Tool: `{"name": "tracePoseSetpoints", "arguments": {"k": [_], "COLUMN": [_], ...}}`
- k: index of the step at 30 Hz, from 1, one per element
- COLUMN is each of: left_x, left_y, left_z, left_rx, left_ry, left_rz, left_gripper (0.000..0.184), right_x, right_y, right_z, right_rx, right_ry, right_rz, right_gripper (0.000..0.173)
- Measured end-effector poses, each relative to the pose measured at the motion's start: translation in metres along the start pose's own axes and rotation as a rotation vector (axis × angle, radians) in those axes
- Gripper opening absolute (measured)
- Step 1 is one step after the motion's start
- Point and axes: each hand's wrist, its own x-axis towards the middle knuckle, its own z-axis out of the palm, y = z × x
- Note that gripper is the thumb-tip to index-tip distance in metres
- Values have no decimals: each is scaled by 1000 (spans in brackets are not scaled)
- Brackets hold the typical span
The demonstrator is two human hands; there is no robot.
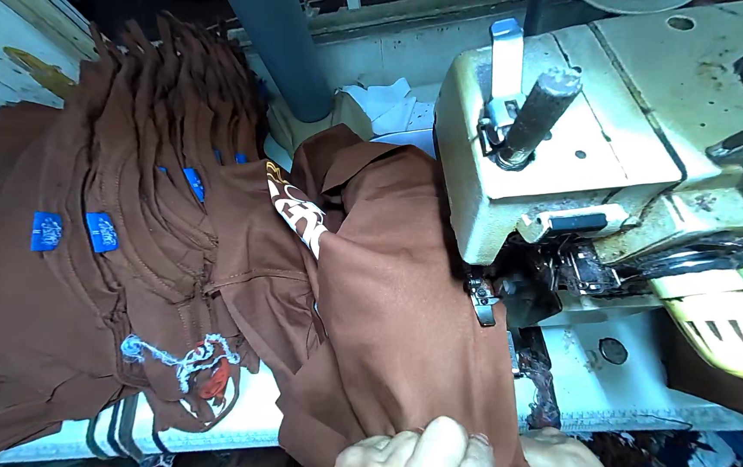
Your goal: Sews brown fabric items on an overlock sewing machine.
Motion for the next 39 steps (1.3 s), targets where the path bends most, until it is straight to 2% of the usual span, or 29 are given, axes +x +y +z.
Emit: {"name": "tracePoseSetpoints", "arguments": {"k": [7,11,16,20,22,24,26,27,28,29,31,34,35,36,39], "left_x": [39,61,70,45,17,-9,-32,-41,-52,-64,-78,-76,-75,-77,-84], "left_y": [-2,0,-1,-5,-12,-28,-48,-56,-62,-66,-69,-75,-84,-96,-130], "left_z": [1,6,17,1,-20,-34,-37,-31,-20,-9,-3,-17,-22,-24,-10], "left_rx": [292,405,429,341,210,153,107,78,80,115,184,344,388,411,492], "left_ry": [141,184,253,239,254,209,-39,-164,-226,-201,18,465,527,499,216], "left_rz": [73,30,44,35,-63,-250,-471,-559,-597,-583,-482,-377,-330,-281,-218], "left_gripper": [22,29,28,23,26,32,46,48,41,30,21,22,25,29,38], "right_x": [18,30,29,31,32,34,37,39,38,38,32,7,-2,-11,-36], "right_y": [-11,-17,-20,-19,-17,-10,-2,2,4,6,4,-7,-6,0,34], "right_z": [8,20,25,28,31,34,35,36,36,36,32,26,25,25,27], "right_rx": [82,97,98,35,0,-48,-62,-67,-73,-80,-109,-117,-114,-118,-199], "right_ry": [206,312,346,384,410,439,462,466,460,435,357,190,141,115,111], "right_rz": [30,11,13,8,18,-40,-98,-115,-127,-144,-203,-242,-215,-177,-13], "right_gripper": [9,17,13,14,10,10,13,14,15,15,17,15,14,14,18]}}
